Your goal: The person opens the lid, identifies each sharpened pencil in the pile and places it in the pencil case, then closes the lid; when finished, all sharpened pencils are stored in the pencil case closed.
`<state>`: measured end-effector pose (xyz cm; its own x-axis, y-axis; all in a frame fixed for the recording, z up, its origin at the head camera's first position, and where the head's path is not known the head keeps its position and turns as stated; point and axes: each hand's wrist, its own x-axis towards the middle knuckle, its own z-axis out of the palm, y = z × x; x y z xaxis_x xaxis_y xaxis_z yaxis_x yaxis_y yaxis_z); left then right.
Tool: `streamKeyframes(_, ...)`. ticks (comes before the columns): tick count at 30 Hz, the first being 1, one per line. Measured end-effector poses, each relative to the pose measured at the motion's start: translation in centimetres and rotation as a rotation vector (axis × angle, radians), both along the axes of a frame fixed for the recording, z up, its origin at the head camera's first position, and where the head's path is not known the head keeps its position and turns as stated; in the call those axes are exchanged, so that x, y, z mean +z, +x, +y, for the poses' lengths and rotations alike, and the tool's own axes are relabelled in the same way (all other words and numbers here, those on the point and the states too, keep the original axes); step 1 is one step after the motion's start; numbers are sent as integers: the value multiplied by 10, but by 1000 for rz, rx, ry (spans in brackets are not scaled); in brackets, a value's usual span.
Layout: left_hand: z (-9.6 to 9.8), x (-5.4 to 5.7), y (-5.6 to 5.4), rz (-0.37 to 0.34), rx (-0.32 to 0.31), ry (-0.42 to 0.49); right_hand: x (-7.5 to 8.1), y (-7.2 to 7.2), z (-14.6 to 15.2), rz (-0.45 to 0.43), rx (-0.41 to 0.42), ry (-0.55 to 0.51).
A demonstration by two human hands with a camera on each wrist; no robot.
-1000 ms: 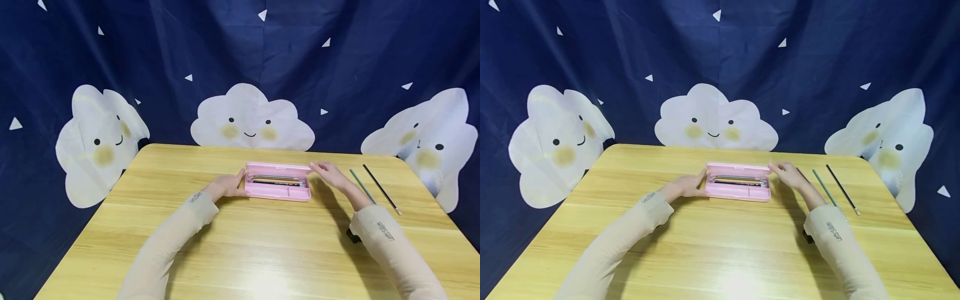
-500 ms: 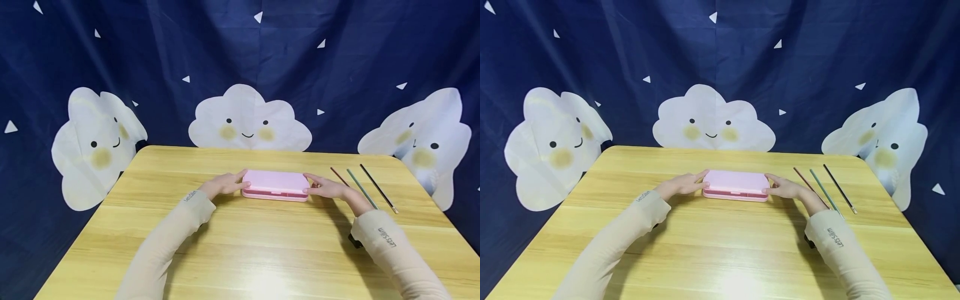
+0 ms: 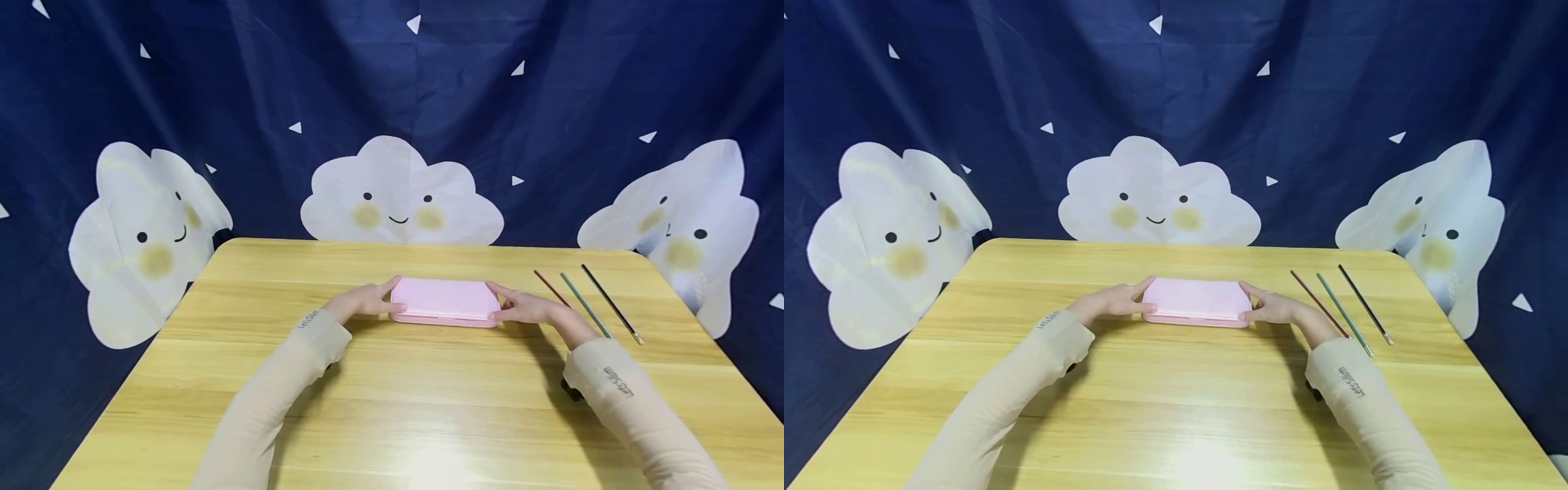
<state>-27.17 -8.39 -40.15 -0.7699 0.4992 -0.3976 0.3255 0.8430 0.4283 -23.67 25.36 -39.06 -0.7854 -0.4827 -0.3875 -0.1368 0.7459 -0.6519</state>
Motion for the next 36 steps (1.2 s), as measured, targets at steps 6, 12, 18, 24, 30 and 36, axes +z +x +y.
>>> streamKeyframes(6, 1, 6, 1, -33, 18, 17, 5, -1, -2, -1, 10, 72)
streamKeyframes(12, 4, 8, 7, -61, 46, -9, 14, 5, -10, 34, 19, 187)
streamKeyframes(18, 4, 9, 10, -78, 88, -27, 20, 8, -22, 73, 25, 277)
streamKeyframes(24, 3, 11, 13, -68, 81, -34, 20, 10, -27, 71, 35, 300)
streamKeyframes(30, 2, 14, 17, -33, 72, -62, 21, 12, -35, 107, 50, 329)
streamKeyframes(36, 0, 16, 20, -32, 97, -68, 24, 14, -42, 124, 55, 360)
